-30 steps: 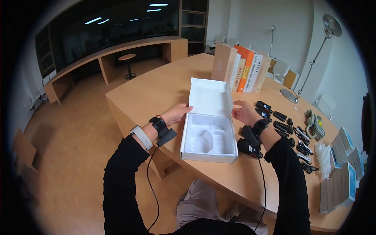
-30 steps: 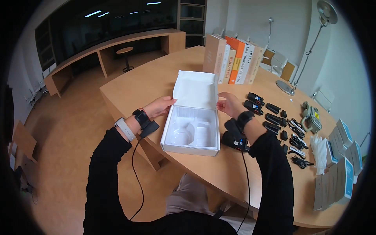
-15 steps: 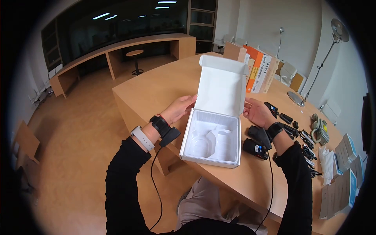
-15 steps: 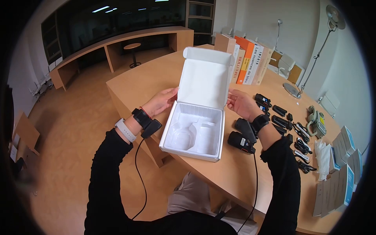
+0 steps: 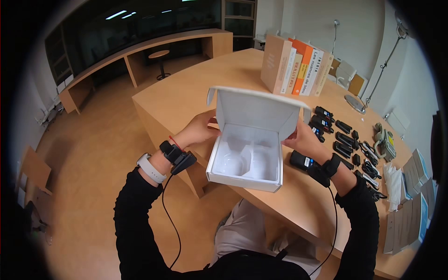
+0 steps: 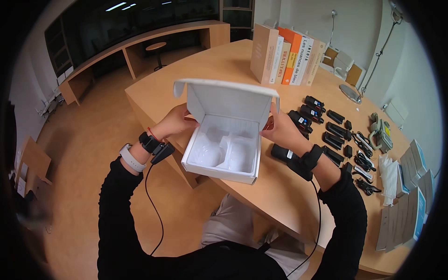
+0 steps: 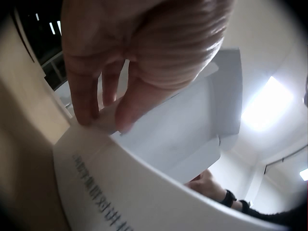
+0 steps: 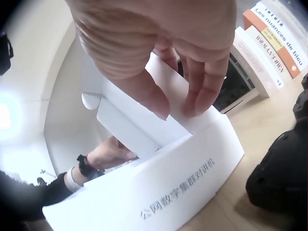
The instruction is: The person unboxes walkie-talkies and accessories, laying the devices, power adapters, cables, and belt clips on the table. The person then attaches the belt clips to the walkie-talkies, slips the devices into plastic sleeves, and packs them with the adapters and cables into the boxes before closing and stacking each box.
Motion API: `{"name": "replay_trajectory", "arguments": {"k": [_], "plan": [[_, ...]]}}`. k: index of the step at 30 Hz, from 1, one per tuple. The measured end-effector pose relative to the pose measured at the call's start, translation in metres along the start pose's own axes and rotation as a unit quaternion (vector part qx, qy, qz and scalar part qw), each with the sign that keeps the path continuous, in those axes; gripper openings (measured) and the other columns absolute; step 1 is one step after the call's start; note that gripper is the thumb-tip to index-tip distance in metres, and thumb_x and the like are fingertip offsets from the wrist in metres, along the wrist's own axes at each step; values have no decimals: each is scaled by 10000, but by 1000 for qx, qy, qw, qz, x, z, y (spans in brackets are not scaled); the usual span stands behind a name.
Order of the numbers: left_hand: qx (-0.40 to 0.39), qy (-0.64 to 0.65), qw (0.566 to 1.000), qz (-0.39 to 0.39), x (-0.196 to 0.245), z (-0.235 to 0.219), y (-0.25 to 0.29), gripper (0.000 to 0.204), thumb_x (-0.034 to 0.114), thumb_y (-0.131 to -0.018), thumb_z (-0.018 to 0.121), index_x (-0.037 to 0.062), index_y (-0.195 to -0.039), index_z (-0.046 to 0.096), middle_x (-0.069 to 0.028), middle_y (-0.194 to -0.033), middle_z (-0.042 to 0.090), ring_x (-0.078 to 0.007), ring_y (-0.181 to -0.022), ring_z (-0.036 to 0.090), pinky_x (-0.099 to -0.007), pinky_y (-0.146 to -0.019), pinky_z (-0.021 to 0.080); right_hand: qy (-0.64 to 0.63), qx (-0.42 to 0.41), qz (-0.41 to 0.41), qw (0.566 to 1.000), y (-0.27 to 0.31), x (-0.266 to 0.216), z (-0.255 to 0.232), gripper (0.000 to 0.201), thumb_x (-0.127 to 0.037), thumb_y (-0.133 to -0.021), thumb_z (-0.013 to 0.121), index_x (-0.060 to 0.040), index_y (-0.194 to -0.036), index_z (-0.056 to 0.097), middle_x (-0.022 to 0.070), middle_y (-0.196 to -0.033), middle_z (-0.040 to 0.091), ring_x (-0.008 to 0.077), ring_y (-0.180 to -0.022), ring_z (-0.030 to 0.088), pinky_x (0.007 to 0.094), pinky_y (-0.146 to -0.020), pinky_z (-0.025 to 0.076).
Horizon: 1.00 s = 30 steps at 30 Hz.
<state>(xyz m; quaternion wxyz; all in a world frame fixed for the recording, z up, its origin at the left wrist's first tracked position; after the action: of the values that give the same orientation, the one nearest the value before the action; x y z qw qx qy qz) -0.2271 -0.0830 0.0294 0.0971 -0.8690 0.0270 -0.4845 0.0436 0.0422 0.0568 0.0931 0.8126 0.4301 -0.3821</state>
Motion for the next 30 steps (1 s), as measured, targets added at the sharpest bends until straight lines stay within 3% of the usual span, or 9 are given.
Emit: {"name": "replay_trajectory", "arguments": {"k": [2, 4, 6, 9, 14, 16, 20, 28, 30], "plan": [[7, 5, 1000, -21, -15, 4, 3, 582, 24, -745, 677, 20, -1281, 450, -109, -1223, 553, -228, -1172, 493, -313, -993, 372, 62, -3, 57, 996, 14, -12, 2, 520, -11, -713, 677, 10, -1164, 419, 194, -999, 573, 252, -932, 602, 334, -736, 498], [-6, -127, 955, 268, -10, 7, 10, 612, 60, -745, 694, 37, -1302, 441, -113, -1260, 528, -240, -1206, 469, -317, -994, 379, 104, 17, -230, 968, 19, -8, 8, 477, -35, -719, 677, -12, -1142, 459, 167, -999, 583, 270, -948, 591, 344, -751, 496], [-52, -66, 981, 176, -13, 6, 23, 606, -75, -792, 537, 79, -1358, 383, -147, -1302, 469, -263, -1199, 461, -309, -1008, 368, 101, -6, -155, 983, 33, -9, 11, 419, -75, -758, 649, -37, -1147, 499, 156, -1196, 510, 279, -939, 583, 316, -763, 501], [-49, -90, 988, 118, -13, 18, 43, 680, -160, -749, 401, 117, -1369, 379, -164, -1318, 436, -294, -1219, 432, -326, -998, 375, 189, -31, -177, 965, 48, 2, 20, 548, -25, -753, 613, -51, -1269, 432, 182, -1277, 448, 306, -972, 567, 331, -800, 500], [-19, -179, 977, 117, -2, 32, 77, 689, -124, -753, 465, 136, -1380, 353, -184, -1316, 407, -350, -1227, 404, -351, -1008, 367, 201, 5, -183, 962, 81, -1, 41, 637, 6, -718, 612, -42, -1313, 389, 261, -1279, 397, 382, -1036, 535, 377, -857, 478], [47, -271, 953, 125, 2, 37, 92, 686, -83, -752, 527, 151, -1376, 365, -179, -1318, 404, -375, -1233, 386, -389, -1016, 358, 171, 5, -223, 960, 92, -8, 47, 661, 5, -699, 632, -44, -1313, 392, 270, -1265, 403, 408, -1053, 521, 392, -863, 475], [94, -304, 932, 173, -3, 45, 107, 637, 28, -755, 627, 85, -1343, 387, -179, -1375, 360, -372, -1275, 347, -419, -1029, 343, 233, -1, -239, 943, 110, -29, 59, 653, -20, -718, 623, -55, -1326, 389, 286, -1316, 368, 413, -1059, 517, 406, -868, 473], [156, -238, 924, 254, -11, 53, 110, 487, 70, -768, 644, 21, -1221, 472, -158, -1290, 481, -340, -1233, 431, -397, -1024, 358, 204, -33, -203, 957, 110, -25, 56, 684, -24, -733, 614, -106, -1361, 356, 277, -1362, 314, 412, -1142, 473, 398, -916, 453], [158, -184, 932, 269, -12, 46, 106, 464, 78, -768, 651, 16, -1198, 486, -152, -1264, 508, -325, -1214, 460, -392, -1016, 371, 86, -82, -206, 971, 106, -42, 39, 707, -25, -731, 629, -123, -1370, 341, 269, -1360, 322, 401, -1194, 435, 399, -950, 428]]}}
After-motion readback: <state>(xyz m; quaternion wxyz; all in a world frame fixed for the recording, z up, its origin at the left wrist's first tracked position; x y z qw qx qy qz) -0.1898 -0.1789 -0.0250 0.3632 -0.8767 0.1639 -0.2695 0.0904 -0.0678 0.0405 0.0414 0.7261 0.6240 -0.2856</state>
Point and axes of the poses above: each hand's wrist, its own y-axis away from the middle knuckle, its own z-axis out of the palm, x = y × z, the point moved 3 cm from there along -y, towards the middle knuckle
